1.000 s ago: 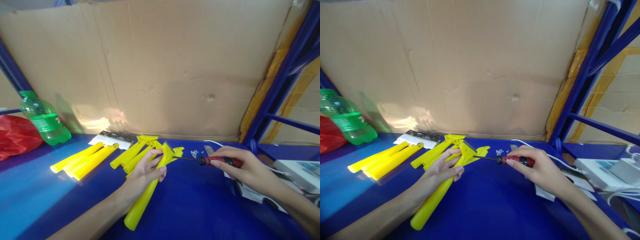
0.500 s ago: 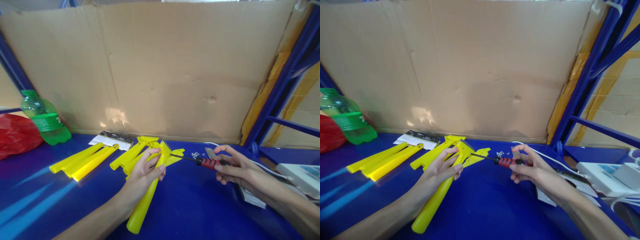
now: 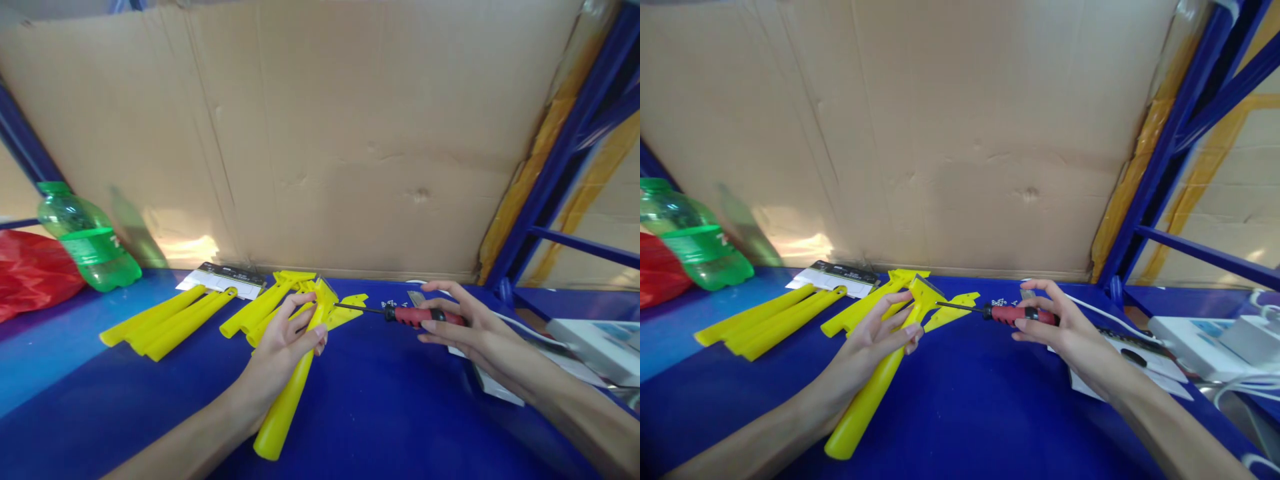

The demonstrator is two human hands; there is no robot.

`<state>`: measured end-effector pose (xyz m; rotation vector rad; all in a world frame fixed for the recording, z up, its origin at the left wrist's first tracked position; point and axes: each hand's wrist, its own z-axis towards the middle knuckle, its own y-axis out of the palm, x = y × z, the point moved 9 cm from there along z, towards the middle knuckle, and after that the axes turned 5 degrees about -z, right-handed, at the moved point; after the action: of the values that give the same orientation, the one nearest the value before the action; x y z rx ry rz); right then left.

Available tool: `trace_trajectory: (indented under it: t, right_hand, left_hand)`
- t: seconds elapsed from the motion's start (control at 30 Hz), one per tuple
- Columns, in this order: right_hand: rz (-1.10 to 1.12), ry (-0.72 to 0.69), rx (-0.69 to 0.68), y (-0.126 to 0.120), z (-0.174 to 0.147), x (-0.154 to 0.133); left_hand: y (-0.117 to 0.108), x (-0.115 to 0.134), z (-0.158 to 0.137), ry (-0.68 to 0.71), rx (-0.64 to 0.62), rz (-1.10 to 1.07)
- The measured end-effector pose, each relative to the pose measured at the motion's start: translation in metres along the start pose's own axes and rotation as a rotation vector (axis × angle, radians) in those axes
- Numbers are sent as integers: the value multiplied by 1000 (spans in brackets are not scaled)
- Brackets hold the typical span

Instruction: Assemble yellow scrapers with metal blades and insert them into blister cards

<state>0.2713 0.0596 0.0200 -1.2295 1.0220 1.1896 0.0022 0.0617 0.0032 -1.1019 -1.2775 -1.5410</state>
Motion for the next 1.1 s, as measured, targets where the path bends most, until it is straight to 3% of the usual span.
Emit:
trace_trajectory:
  t: [0.13,0.23,0.5,0.63,0.77,0.97,1.1]
  right_hand:
    - [-131,-69,63,-7,4,-5]
    - [-256,-41,111,-7,5,-5]
    - [-236,-82,-28,-4,0,-13]
    - [-305,-115,68,-15,2,-17]
    - [-389,-26,117,-17,4,-9]
    - [-195,-85,-43,-8,4,-5]
    - [-242,-118,-10,-9,2,-11]
  left_hand:
    - [4,-4,0,13,-51,-14]
    - [5,-9,-1,16,-68,-16]
    - [2,-17,-1,-36,-41,-26]
    - [9,-14,-8,-71,-38,-17]
    - [10,-12,-10,-83,-31,8]
    - [2,-12,-3,-39,-17,-9]
    - [3,-11,-4,-49,-7,10]
